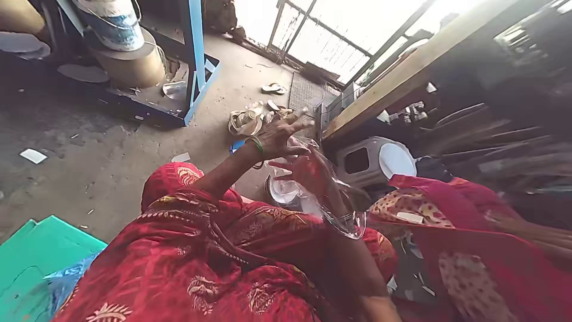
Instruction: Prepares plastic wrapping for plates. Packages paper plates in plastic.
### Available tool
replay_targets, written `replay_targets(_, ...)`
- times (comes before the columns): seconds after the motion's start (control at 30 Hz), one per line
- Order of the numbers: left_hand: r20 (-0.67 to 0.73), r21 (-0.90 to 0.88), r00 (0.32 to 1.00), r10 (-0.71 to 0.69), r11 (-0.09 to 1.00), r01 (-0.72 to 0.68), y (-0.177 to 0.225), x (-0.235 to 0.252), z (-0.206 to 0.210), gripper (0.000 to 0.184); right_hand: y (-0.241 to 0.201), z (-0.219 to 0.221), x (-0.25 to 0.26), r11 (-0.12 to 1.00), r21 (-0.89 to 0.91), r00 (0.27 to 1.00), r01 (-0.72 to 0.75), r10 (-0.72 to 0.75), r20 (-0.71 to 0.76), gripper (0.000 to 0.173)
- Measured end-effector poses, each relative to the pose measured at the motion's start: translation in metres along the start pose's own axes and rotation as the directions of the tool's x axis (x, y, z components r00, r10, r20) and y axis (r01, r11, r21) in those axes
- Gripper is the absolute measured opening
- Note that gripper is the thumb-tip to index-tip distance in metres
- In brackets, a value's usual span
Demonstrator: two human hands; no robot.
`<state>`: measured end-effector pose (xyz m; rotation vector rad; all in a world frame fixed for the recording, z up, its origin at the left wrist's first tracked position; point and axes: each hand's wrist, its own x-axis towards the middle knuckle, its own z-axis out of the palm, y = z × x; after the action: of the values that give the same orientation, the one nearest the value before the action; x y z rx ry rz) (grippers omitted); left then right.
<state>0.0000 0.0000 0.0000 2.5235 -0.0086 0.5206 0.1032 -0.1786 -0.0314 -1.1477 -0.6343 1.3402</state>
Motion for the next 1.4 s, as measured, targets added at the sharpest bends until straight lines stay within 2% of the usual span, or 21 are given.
replay_targets(0.03, 0.066, -0.001, 0.998, 0.003, 1.000, -0.003, 0.001, -0.001, -0.002, 0.050, -0.001, 0.004, 0.003, 1.000, 0.002, 0.999, -0.023, 0.023, 0.025, 0.070)
replay_targets(0.07, 0.070, 0.007, 0.997, 0.023, 1.000, -0.024, 0.000, -0.001, -0.001, 0.033, -0.004, 0.009, 0.005, 0.999, 0.019, 0.999, -0.038, 0.037, 0.031, 0.068)
replay_targets(0.1, 0.042, 0.009, 0.998, 0.043, 0.999, -0.044, -0.002, -0.002, 0.001, 0.025, -0.006, 0.011, 0.005, 0.998, 0.044, 0.998, -0.034, 0.032, 0.047, 0.066)
replay_targets(0.2, -0.132, -0.073, 0.990, 0.058, 0.995, -0.068, -0.016, -0.001, 0.000, 0.029, -0.011, 0.022, 0.003, 1.000, -0.026, 0.998, -0.015, 0.017, 0.068, 0.074)
replay_targets(0.3, -0.307, -0.144, 0.947, -0.095, 0.988, 0.052, -0.027, 0.000, -0.009, 0.032, 0.019, 0.039, -0.004, 0.982, -0.172, 0.983, -0.071, 0.098, 0.158, 0.080)
replay_targets(0.43, -0.316, -0.134, 0.933, -0.172, 0.982, 0.136, -0.040, -0.003, -0.013, 0.033, 0.060, 0.051, -0.014, 0.963, -0.195, 0.924, -0.186, 0.239, 0.298, 0.085)
replay_targets(0.5, -0.279, -0.099, 0.932, -0.232, 0.972, 0.212, -0.044, -0.004, -0.015, 0.033, 0.063, 0.047, -0.019, 0.974, -0.152, 0.921, -0.169, 0.211, 0.327, 0.089)
replay_targets(0.57, -0.245, -0.021, 0.924, -0.295, 0.954, 0.299, -0.044, -0.005, -0.020, 0.033, 0.058, 0.052, -0.025, 0.970, -0.202, 0.926, -0.132, 0.194, 0.324, 0.089)
replay_targets(0.67, -0.298, 0.104, 0.921, -0.252, 0.950, 0.294, -0.046, -0.007, -0.026, 0.035, 0.050, 0.046, -0.030, 0.966, -0.247, 0.899, -0.078, 0.175, 0.400, 0.090)
replay_targets(0.73, -0.349, 0.119, 0.909, -0.227, 0.952, 0.283, -0.049, -0.007, -0.031, 0.035, 0.044, 0.037, -0.031, 0.975, -0.213, 0.928, -0.063, 0.135, 0.346, 0.101)
replay_targets(0.83, -0.353, 0.120, 0.889, -0.292, 0.928, 0.353, -0.060, -0.012, -0.037, 0.039, 0.045, 0.026, -0.036, 0.988, -0.142, 0.960, -0.067, 0.102, 0.261, 0.095)
replay_targets(0.93, -0.311, 0.176, 0.901, -0.302, 0.914, 0.367, -0.058, -0.012, -0.034, 0.040, 0.051, 0.032, -0.044, 0.986, -0.135, 0.929, -0.097, 0.138, 0.345, 0.095)
replay_targets(1.03, -0.362, 0.099, 0.873, -0.327, 0.918, 0.385, -0.065, -0.016, -0.036, 0.039, 0.047, 0.025, -0.044, 0.993, -0.013, 0.957, -0.116, 0.116, 0.268, 0.097)
replay_targets(1.1, -0.426, -0.131, 0.811, -0.400, 0.915, 0.383, -0.076, -0.017, -0.034, 0.043, 0.046, 0.015, -0.039, 0.994, 0.098, 0.978, -0.045, 0.023, 0.210, 0.093)
replay_targets(1.17, -0.326, -0.463, 0.767, -0.553, 0.801, 0.381, -0.077, -0.015, -0.022, 0.062, 0.041, 0.008, -0.033, 0.970, 0.235, 0.984, 0.059, -0.097, 0.153, 0.089)
replay_targets(1.2, -0.194, -0.572, 0.747, -0.636, 0.692, 0.440, -0.071, -0.017, -0.018, 0.078, 0.036, 0.008, -0.031, 0.954, 0.279, 0.984, 0.105, -0.140, 0.107, 0.088)
replay_targets(1.27, 0.091, -0.604, 0.685, -0.723, 0.507, 0.615, -0.060, -0.022, -0.004, 0.099, 0.025, 0.008, -0.026, 0.935, 0.294, 0.976, 0.201, -0.218, 0.027, 0.094)
replay_targets(1.3, 0.199, -0.600, 0.665, -0.720, 0.447, 0.663, -0.058, -0.024, 0.005, 0.097, 0.022, 0.007, -0.023, 0.923, 0.294, 0.966, 0.247, -0.257, -0.004, 0.096)
replay_targets(1.33, 0.273, -0.616, 0.679, -0.682, 0.418, 0.668, -0.057, -0.024, 0.014, 0.084, 0.019, 0.003, -0.020, 0.909, 0.308, 0.957, 0.281, -0.288, -0.023, 0.099)
replay_targets(1.37, 0.286, -0.635, 0.721, -0.631, 0.438, 0.636, -0.057, -0.023, 0.021, 0.064, 0.017, -0.003, -0.018, 0.903, 0.300, 0.951, 0.307, -0.303, -0.060, 0.098)
replay_targets(1.4, 0.242, -0.626, 0.773, -0.586, 0.514, 0.586, -0.062, -0.022, 0.027, 0.045, 0.014, -0.006, -0.019, 0.902, 0.262, 0.937, 0.344, -0.311, -0.162, 0.098)
